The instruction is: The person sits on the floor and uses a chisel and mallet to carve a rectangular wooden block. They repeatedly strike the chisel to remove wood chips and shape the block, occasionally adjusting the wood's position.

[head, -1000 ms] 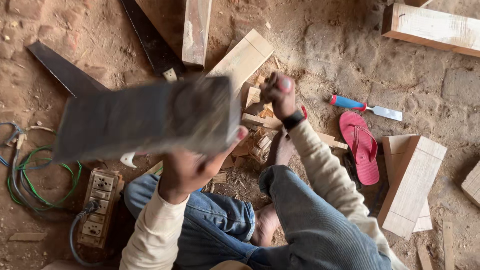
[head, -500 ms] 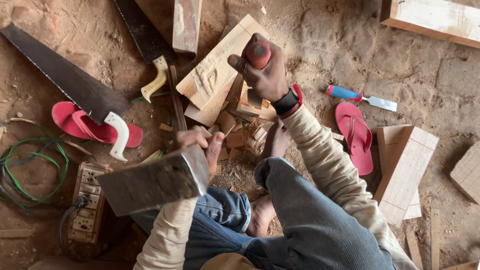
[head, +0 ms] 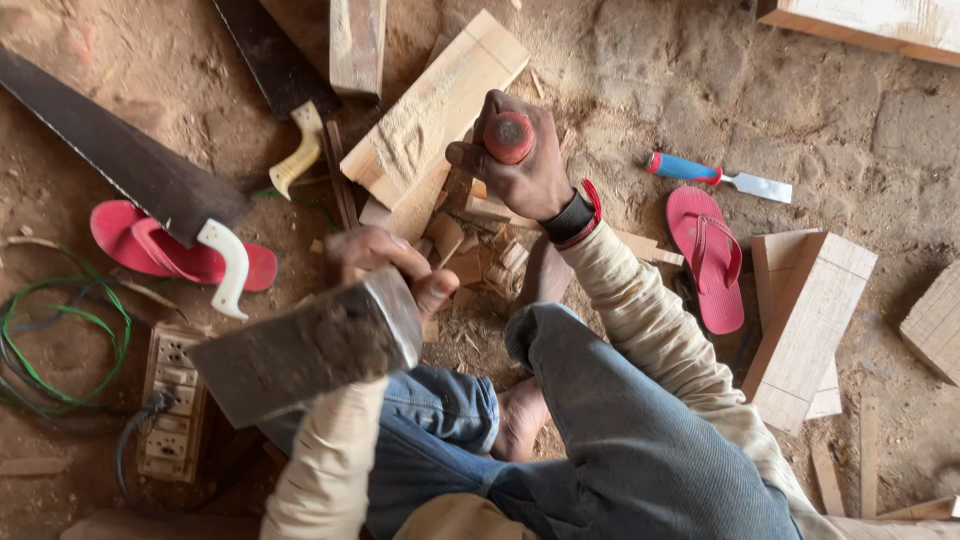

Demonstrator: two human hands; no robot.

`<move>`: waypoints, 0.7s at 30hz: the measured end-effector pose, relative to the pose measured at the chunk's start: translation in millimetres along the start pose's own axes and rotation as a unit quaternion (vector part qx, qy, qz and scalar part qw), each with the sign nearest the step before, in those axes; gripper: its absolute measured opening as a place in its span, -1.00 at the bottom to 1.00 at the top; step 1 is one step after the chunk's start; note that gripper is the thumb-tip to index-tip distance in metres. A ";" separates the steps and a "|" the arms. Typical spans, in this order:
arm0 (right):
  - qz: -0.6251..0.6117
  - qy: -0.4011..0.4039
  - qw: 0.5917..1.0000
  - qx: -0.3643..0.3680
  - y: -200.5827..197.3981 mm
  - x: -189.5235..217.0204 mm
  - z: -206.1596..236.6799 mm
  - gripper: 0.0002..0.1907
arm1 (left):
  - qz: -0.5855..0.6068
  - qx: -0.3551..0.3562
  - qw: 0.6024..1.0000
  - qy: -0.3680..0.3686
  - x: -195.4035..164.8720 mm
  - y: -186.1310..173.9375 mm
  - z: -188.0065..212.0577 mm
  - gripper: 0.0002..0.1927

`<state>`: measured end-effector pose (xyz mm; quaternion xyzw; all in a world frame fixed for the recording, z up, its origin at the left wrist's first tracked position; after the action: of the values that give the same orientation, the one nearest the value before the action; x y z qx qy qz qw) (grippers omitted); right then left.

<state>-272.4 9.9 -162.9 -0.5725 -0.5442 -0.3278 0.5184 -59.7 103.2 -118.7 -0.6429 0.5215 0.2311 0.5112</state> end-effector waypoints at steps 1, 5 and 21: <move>-0.001 0.007 1.000 0.006 -1.0 -4.3 3.9 -0.61 | -0.026 0.012 1.000 -0.002 -3.4 -2.8 -7.4 -0.73; 0.020 -0.010 1.000 -0.010 -12.3 -39.3 19.7 -0.60 | -0.172 0.003 0.980 0.101 -34.7 -11.5 -38.4 -0.71; 0.067 -0.037 0.997 0.032 -1.1 -45.8 56.9 -0.46 | -0.143 0.066 0.966 0.206 -79.5 -22.6 -78.6 -0.57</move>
<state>-293.0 50.9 -219.8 -0.6023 -0.5337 -0.2538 0.5367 -85.6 65.6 -14.2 -0.7096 0.5320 -0.0165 0.4617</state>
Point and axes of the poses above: each hand's wrist, its own z-axis away from the middle knuckle, its own y-axis out of the palm, x = y × z, the point moved 4 cm from there along -z, towards the middle knuckle, and after that the axes turned 1 degree about x, right-handed, at the moved point
